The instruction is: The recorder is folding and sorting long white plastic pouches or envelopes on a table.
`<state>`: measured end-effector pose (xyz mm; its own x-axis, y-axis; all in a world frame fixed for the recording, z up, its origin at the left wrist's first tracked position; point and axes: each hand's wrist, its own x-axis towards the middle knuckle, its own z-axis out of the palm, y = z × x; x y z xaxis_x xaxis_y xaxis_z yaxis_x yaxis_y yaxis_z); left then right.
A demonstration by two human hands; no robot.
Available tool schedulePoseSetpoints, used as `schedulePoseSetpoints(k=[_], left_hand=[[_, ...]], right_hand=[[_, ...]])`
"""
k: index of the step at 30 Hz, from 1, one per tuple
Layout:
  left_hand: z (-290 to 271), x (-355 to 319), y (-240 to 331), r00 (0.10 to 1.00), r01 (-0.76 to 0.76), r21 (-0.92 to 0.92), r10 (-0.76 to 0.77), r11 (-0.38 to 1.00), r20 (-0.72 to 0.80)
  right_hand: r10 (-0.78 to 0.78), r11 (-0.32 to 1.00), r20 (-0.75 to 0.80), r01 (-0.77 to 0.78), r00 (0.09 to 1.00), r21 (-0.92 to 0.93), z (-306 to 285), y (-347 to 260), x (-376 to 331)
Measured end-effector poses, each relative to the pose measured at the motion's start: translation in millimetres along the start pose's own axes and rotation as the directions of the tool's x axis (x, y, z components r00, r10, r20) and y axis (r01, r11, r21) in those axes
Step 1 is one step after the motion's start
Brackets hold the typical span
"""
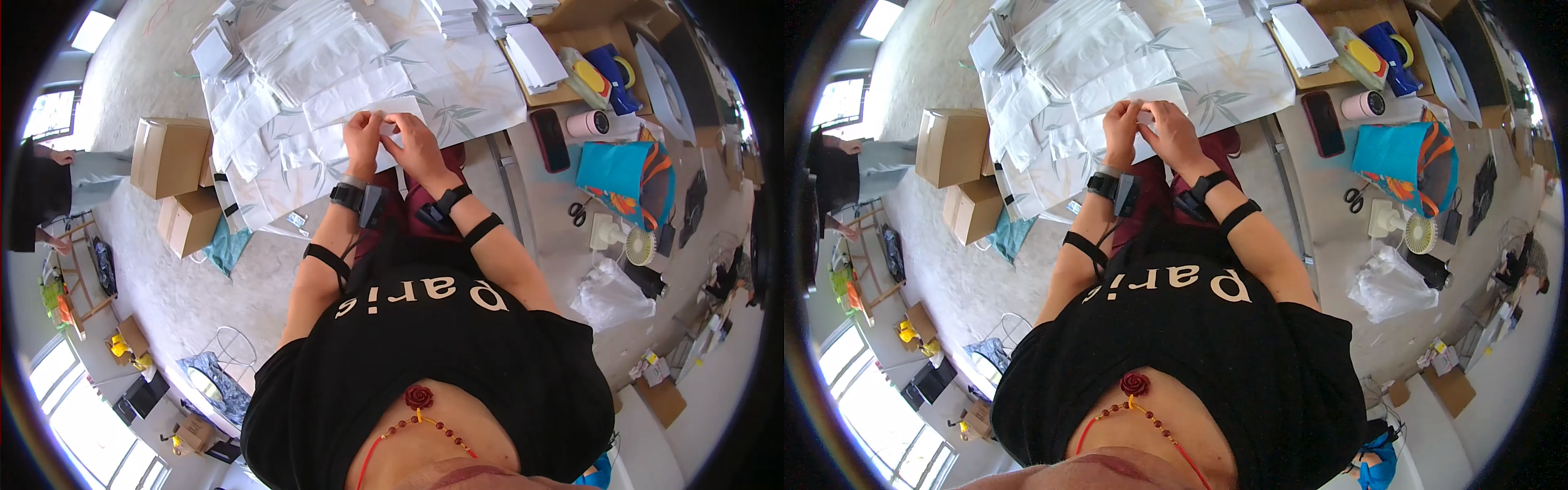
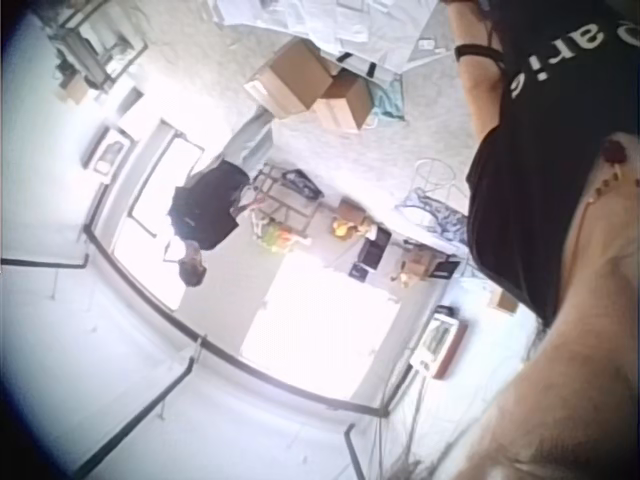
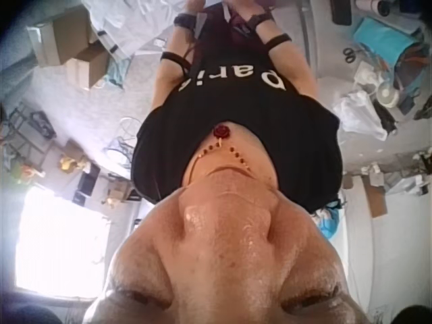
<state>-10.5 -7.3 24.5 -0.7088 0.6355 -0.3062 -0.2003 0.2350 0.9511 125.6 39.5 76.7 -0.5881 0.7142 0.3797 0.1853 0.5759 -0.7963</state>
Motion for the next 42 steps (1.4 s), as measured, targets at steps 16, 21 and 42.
schedulePoseSetpoints(k=[16,21,42], left_hand=[[-17,-1,-2,0.946,-0.260,0.602,0.323,0.755,0.004],[-17,-2,4,0.961,-0.230,0.605,0.276,0.762,0.018],[-22,-5,-7,0.943,-0.274,0.645,0.332,0.714,0.033]], right_hand=[[0.132,0.985,0.062,-0.124,0.989,-0.119,-40,93,27],[0.077,0.983,0.144,-0.051,0.987,-0.176,-32,105,35],[0.056,0.961,0.320,0.036,0.946,-0.274,-38,127,31]])
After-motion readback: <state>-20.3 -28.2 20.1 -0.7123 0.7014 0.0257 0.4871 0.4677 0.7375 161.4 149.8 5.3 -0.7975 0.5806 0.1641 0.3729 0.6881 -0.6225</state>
